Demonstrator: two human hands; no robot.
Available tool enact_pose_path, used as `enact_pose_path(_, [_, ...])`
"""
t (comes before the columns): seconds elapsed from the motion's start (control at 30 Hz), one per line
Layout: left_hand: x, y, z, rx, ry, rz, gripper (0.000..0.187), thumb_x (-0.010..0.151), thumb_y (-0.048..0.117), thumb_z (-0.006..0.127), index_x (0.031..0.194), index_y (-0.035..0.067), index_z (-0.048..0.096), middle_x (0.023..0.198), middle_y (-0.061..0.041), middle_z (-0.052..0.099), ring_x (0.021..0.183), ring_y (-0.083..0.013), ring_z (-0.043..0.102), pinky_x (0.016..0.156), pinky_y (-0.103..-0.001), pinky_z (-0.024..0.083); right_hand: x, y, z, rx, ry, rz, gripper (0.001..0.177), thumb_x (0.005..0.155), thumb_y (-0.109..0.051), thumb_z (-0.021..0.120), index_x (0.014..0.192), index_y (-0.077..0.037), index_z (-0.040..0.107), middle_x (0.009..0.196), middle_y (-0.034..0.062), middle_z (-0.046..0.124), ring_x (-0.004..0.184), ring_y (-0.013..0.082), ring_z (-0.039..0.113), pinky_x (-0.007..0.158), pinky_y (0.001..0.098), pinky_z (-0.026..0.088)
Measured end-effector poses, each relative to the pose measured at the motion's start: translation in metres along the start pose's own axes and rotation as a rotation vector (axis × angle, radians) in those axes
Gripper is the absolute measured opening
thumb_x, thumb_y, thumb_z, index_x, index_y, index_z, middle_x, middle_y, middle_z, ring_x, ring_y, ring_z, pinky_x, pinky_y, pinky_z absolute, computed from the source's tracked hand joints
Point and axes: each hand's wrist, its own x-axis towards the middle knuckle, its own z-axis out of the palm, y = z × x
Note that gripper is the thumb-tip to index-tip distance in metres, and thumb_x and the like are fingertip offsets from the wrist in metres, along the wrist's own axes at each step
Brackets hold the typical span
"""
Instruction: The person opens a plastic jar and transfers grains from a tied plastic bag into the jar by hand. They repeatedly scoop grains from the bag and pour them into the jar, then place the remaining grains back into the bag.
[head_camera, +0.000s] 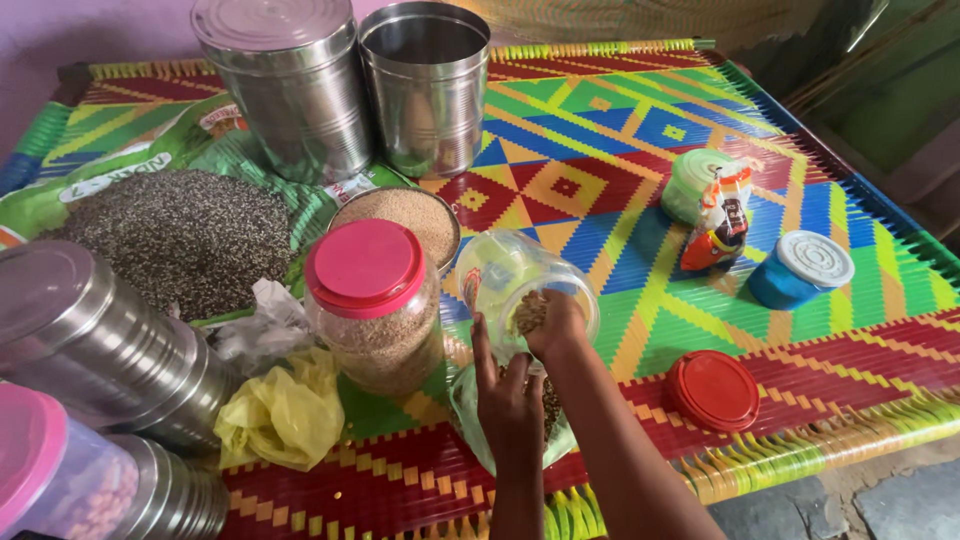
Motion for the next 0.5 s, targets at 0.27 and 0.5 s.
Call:
enact_pose_path(0.27, [0.004,-0.01,0.005,0.133,0.056,0.049,0.023,0.075,0.005,0.083,0.091,0.006,0.067,0.163,-0.016,0.037,0.143,-0.0391,0.048,0.084,-0.038,0.06,-0.109,-0.021,0.07,-0.651,0.063,-0.03,0.053,0.094,-0.035,0.061,0.142,-0.018,0.049,0.156,0.0136,0.041,0.14,0.04,0.041,0.114,0.0656,0.027])
enact_pose_path(0.5, [0.019,-0.016,-0.009,0.155,0.053,0.006,0.027,0.073,0.011,0.087,0.09,0.008,0.067,0.165,-0.016,0.033,0.138,-0.0355,0.051,0.085,-0.035,0.063,-0.226,-0.028,0.038,-0.508,-0.348,-0.352,0.037,0.098,-0.013,0.055,0.13,0.004,0.062,0.138,0.0155,0.063,0.125,0.0308,0.062,0.106,0.0446,0.05])
